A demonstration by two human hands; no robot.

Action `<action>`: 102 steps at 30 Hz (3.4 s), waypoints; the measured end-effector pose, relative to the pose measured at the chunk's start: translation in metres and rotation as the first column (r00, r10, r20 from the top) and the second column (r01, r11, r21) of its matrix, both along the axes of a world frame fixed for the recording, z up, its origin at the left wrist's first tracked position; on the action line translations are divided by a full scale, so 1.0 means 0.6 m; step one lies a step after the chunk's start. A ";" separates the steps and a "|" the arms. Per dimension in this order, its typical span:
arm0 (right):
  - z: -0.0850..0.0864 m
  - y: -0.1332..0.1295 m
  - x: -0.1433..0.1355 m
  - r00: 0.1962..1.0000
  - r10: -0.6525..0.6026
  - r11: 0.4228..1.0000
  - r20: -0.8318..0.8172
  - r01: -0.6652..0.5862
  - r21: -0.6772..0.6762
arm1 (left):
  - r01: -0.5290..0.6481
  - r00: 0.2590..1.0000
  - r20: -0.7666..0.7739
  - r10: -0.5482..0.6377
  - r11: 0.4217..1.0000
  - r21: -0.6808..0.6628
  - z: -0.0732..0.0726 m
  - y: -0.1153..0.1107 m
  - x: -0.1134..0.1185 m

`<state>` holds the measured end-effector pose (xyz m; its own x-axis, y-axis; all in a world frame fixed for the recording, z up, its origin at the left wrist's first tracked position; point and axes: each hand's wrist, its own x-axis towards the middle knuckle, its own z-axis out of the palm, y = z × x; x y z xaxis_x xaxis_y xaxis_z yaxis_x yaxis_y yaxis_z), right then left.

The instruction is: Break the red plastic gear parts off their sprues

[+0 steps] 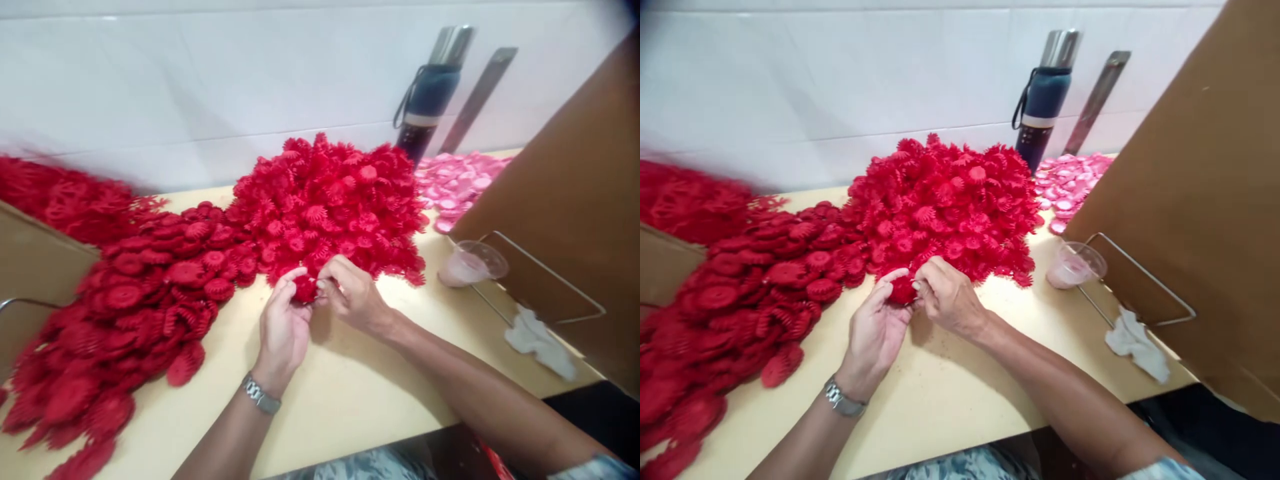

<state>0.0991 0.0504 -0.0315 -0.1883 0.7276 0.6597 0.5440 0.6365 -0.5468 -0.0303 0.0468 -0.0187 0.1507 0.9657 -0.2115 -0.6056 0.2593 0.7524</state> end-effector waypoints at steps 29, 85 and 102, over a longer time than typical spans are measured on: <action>0.003 -0.018 -0.002 0.989 0.090 0.978 0.116 -0.110 0.178 | -0.367 0.930 -0.002 0.367 0.930 0.016 -0.004 0.031 -0.028; 0.043 -0.006 0.030 0.961 -0.111 0.939 -0.252 0.019 -0.342 | -0.032 0.978 -0.204 0.048 0.996 0.085 0.010 -0.006 -0.018; 0.046 -0.006 0.010 0.997 0.015 0.988 -0.080 -0.027 -0.153 | 0.055 0.969 -0.243 -0.037 0.996 0.070 0.011 -0.013 -0.005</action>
<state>0.1053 0.0471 -0.0041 -0.1564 0.8180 0.5535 0.4831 0.5522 -0.6795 -0.0334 0.0387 -0.0120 0.1489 0.9735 -0.1734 -0.3921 0.2191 0.8934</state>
